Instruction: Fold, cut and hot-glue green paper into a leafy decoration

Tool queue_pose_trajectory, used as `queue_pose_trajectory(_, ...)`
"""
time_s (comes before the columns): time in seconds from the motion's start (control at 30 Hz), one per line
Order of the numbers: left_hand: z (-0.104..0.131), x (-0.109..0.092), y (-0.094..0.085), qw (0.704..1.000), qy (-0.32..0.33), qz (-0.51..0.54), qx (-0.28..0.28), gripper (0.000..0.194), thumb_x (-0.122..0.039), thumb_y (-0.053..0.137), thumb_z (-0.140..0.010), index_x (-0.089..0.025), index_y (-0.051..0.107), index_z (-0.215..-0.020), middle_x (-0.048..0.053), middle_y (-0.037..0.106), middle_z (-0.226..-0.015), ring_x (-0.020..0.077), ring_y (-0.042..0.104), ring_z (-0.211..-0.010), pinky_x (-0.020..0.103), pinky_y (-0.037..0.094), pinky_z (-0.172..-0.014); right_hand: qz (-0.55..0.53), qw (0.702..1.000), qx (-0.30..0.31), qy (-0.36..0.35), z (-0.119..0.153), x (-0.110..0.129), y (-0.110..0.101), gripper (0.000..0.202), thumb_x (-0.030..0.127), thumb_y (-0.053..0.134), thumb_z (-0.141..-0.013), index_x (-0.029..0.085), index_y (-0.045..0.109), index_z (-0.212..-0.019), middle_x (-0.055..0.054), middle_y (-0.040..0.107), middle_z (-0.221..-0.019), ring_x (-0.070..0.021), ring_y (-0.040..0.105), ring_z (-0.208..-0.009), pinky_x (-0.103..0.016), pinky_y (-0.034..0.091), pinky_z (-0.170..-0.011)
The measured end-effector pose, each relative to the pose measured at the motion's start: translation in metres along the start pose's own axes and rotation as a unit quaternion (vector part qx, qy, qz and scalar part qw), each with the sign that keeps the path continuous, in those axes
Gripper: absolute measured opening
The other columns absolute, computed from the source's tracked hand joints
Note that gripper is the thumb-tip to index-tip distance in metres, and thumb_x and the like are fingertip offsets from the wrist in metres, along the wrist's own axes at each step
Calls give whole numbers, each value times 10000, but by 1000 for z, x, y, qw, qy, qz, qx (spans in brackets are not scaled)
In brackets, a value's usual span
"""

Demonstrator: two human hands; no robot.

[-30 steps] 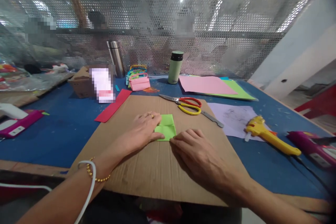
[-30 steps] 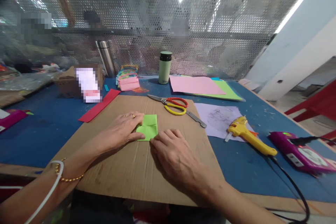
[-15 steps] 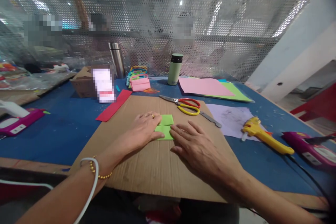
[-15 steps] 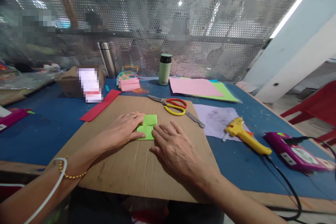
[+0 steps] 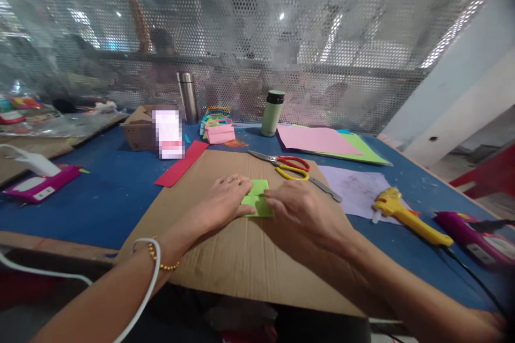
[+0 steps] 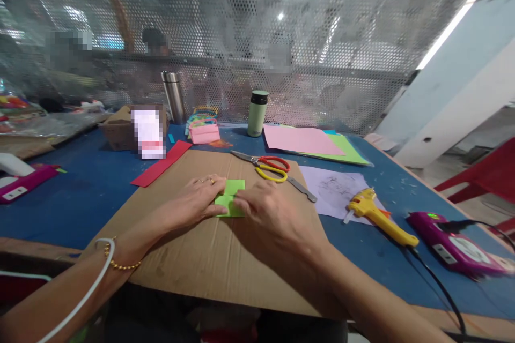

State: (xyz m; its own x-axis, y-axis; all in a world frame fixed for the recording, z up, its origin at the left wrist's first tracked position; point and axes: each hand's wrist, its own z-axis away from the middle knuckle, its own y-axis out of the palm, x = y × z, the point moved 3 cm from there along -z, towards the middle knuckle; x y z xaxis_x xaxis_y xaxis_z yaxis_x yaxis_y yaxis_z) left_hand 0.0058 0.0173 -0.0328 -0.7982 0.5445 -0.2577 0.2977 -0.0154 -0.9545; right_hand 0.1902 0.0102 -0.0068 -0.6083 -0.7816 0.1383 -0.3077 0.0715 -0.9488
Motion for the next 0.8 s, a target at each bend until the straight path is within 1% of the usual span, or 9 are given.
queue_pose_trajectory(0.07, 1, -1, -1, 1000, -3, 0, 3, 286, -388, 644, -939, -201, 541, -1130, 119, 612, -1294, 300, 567, -1209, 428, 427, -972, 31, 999, 5, 36, -18, -7, -1, 257, 226, 487, -1029, 157, 691, -889, -84, 720, -863, -223, 636, -875, -357, 450, -833)
queue_pose_trajectory(0.13, 1, -3, -3, 1000, -6, 1, 1, 282, -383, 645, -938, -196, 543, -1123, 124, 616, -1282, 301, 568, -1200, 432, 422, -981, 57, 995, 56, 56, -33, -12, 9, 178, 176, 533, -992, 141, 690, -916, -109, 714, -914, -235, 617, -909, -352, 422, -833)
queue_pose_trajectory(0.23, 1, -5, -3, 1000, -14, 12, 0, 285, -382, 655, -928, -195, 550, -1114, 133, 606, -1317, 306, 552, -1242, 447, 406, -1021, 55, 993, 60, 81, -44, -19, 24, 158, 121, 548, -948, 122, 693, -1011, -148, 697, -996, -255, 591, -954, -358, 399, -834)
queue_pose_trajectory(0.37, -2, 0, -2, 996, -88, 4, -12, 555, -433, 727, -858, -169, 501, -1292, 206, 467, -1506, 351, 457, -1375, 491, 341, -1108, 11, 992, 48, 116, -52, -34, 33, 175, 184, 654, -871, 136, 708, -1030, -153, 667, -1075, -270, 574, -1001, -353, 394, -829)
queue_pose_trajectory(0.47, -3, 6, 2, 991, -132, -9, -29, 676, -510, 735, -817, -132, 498, -1325, 231, 496, -1464, 389, 481, -1338, 525, 355, -1085, -55, 987, 45, 144, -57, -48, 32, 224, 256, 755, -767, 148, 697, -954, -86, 673, -960, -223, 586, -881, -296, 399, -732)
queue_pose_trajectory(0.57, -5, 10, 6, 989, -144, -13, -43, 666, -585, 739, -759, -117, 591, -1208, 225, 558, -1352, 414, 533, -1239, 557, 386, -1028, -140, 977, 47, 154, -57, -55, 29, 190, 294, 747, -735, 162, 636, -814, 5, 614, -769, -147, 536, -695, -248, 359, -605)
queue_pose_trajectory(0.63, -7, 10, 7, 989, -138, 2, -55, 609, -574, 755, -727, -142, 631, -1139, 195, 580, -1299, 405, 539, -1209, 555, 400, -1003, -195, 968, 45, 150, -56, -56, 28, 178, 280, 728, -723, 174, 588, -746, 36, 562, -701, -124, 495, -645, -238, 332, -565)
queue_pose_trajectory(0.73, -8, 6, 9, 986, -144, 41, -69, 454, -474, 759, -720, -162, 656, -1033, 156, 636, -1162, 381, 559, -1132, 532, 435, -939, -271, 950, 34, 149, -52, -55, 26, 194, 276, 712, -707, 183, 542, -702, 45, 528, -675, -116, 477, -630, -234, 323, -549)
queue_pose_trajectory(0.8, -9, 4, 11, 977, -154, 118, -85, 344, -374, 735, -730, -161, 655, -987, 123, 671, -1032, 329, 600, -1014, 478, 467, -872, -320, 935, 24, 153, -48, -53, 24, 228, 330, 709, -718, 186, 532, -719, 38, 539, -691, -119, 493, -633, -234, 352, -557)
